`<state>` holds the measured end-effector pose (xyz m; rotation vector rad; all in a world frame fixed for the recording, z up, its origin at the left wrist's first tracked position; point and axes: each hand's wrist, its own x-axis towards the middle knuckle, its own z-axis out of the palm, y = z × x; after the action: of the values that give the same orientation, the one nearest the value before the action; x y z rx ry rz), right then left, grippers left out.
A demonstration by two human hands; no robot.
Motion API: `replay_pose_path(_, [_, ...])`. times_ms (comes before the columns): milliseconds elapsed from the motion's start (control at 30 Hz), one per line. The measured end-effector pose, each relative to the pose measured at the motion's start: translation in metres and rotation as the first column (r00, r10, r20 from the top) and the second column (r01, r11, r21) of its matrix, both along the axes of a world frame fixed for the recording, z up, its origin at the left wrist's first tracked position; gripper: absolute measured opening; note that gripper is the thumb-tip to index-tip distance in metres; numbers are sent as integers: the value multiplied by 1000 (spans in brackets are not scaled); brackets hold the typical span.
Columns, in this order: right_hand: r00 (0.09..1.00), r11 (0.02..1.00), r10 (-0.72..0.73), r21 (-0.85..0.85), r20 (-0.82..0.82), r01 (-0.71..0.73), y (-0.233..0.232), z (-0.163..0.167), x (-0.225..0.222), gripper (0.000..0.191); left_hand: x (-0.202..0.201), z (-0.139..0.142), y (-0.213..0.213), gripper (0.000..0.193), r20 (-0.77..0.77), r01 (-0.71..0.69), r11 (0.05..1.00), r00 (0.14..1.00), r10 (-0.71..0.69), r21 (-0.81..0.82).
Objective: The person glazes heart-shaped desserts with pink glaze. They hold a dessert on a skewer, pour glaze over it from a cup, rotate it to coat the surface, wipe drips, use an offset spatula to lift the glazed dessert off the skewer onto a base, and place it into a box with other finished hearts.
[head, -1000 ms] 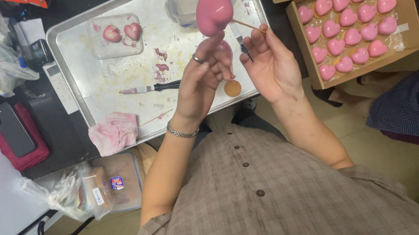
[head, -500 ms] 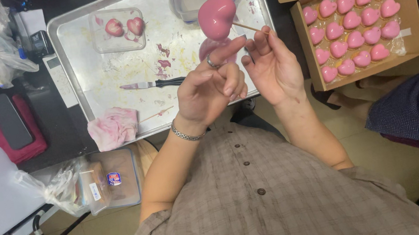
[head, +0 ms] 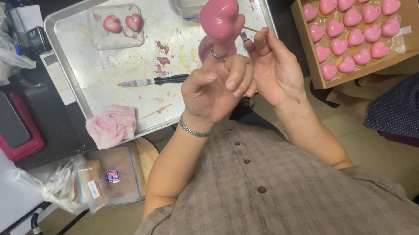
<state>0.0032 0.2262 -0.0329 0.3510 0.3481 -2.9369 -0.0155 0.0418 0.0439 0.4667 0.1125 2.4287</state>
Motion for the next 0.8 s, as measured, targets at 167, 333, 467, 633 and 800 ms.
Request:
replay_pose_path(167, [1000,999,22,-37,-1,-22,0,3,1,23,1,-7,-1,70,33,-11,1000,999,10,2])
replay_pose_path(333, [996,994,64,-80,-60,-68,5,0,0,29,3,-9,-6,74,-20,-42,999,999,42,-15])
replay_pose_path(467, [993,991,83,-102,-79,-90,8,-6,1,31,4,-10,-7,78,-43,-26,999,999,25,-38])
replay_pose_path(633, [995,989,85,-120,-51,-91,10,-12,-1,31,6,-12,-9,77,-48,-38,995,998,34,-95])
replay_pose_path(800, [991,982,116,-142,-71,-126,11,-9,-1,29,8,-16,-8,74,-54,-58,992,997,52,-113])
